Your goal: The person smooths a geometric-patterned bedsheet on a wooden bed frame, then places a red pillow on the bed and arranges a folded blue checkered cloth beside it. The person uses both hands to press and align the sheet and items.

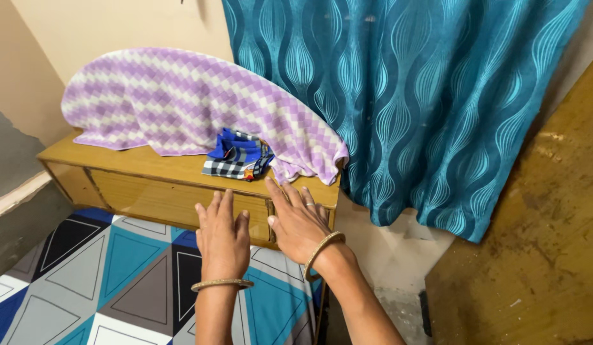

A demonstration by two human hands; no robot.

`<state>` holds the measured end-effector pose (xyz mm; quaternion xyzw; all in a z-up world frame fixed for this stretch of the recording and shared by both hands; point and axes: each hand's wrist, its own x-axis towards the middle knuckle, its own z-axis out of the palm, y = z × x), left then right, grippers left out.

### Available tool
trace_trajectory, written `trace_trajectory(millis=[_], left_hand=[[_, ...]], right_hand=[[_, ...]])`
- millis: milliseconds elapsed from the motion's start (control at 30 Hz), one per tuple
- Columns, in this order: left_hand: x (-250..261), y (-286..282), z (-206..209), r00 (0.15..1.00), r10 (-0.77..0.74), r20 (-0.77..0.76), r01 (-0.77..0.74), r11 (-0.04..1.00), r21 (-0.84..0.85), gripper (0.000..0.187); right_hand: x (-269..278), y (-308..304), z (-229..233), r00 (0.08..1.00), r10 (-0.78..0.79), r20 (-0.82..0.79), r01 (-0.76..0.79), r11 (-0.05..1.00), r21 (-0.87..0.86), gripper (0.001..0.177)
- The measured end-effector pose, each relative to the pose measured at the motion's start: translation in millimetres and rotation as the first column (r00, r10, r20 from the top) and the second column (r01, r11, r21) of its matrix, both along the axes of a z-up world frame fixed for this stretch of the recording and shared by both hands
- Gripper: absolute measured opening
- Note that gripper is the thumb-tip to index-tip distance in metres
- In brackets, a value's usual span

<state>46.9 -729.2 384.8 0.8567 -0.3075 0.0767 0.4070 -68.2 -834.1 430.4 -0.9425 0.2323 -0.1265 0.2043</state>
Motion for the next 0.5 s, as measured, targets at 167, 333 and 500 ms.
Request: trace_trajectory(millis=[167,333,500], left_hand=[[26.4,-26.8,-1.2,1.0,0.004,0.002,-0.004,0.999,-0.033,0.056],[53.4,-66.0,-15.3,1.0,0.022,0.015,-0.021,0.998,-0.062,0.054],[86.7,-125.0,-28.8,0.999,0.045,-0.003,-0.045,0.998,-0.036,0.055]], right_hand=[[22.0,-33.8,-5.6,1.0,0.01,0.009,-0.01,1.0,-0.006,0.072],[53.0,-84.7,-17.9,0.997,0.061,0.043,-0.06,0.998,-0.023,0.072],[86.8,-142.6,-26.0,0.989,0.122,0.079,-0.119,0.992,-0.043,0.072]])
